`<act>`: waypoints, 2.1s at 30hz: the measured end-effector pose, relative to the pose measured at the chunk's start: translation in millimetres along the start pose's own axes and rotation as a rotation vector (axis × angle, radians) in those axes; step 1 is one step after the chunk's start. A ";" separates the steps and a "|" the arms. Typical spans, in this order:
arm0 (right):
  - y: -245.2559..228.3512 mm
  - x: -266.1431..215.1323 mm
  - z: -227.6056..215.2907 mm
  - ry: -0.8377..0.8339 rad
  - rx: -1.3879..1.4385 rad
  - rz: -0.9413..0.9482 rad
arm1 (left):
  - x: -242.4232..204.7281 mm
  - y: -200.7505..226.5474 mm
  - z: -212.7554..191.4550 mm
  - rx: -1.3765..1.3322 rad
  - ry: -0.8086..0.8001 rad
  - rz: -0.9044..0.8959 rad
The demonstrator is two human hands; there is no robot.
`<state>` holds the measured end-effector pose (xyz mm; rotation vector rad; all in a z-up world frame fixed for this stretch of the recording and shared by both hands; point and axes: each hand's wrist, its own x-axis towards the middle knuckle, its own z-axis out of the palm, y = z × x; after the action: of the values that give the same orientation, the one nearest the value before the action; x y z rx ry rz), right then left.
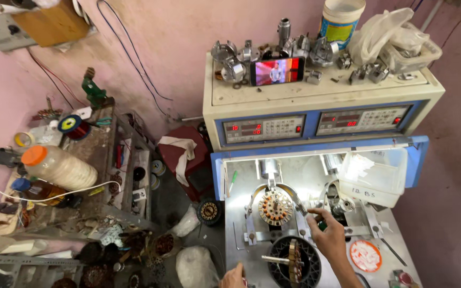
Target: The person uses a green-handled screwdriver to tighten screws on a black cylindrical component with copper windings. They repeatedly rotate the component to access different screw locations and continue tightening throughout the clip.
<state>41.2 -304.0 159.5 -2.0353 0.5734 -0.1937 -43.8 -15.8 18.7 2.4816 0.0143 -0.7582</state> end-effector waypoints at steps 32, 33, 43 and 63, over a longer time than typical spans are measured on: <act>37.3 -84.8 -62.6 0.244 0.894 0.252 | 5.4 26.3 -69.8 -0.333 0.341 0.319; 32.7 -90.3 -59.5 0.221 0.855 0.222 | 2.6 39.5 -74.8 -0.433 0.362 0.303; -11.9 -139.8 -12.3 0.149 0.421 -0.091 | 22.7 130.1 -100.5 -1.148 -0.316 0.760; 193.0 -34.6 -75.9 0.197 -0.391 -0.068 | 30.7 104.4 -102.6 -1.068 -0.115 0.763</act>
<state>-77.8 -426.6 37.1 -2.4335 0.7076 -0.3483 51.8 -57.9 125.7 1.2600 -0.4277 -0.3759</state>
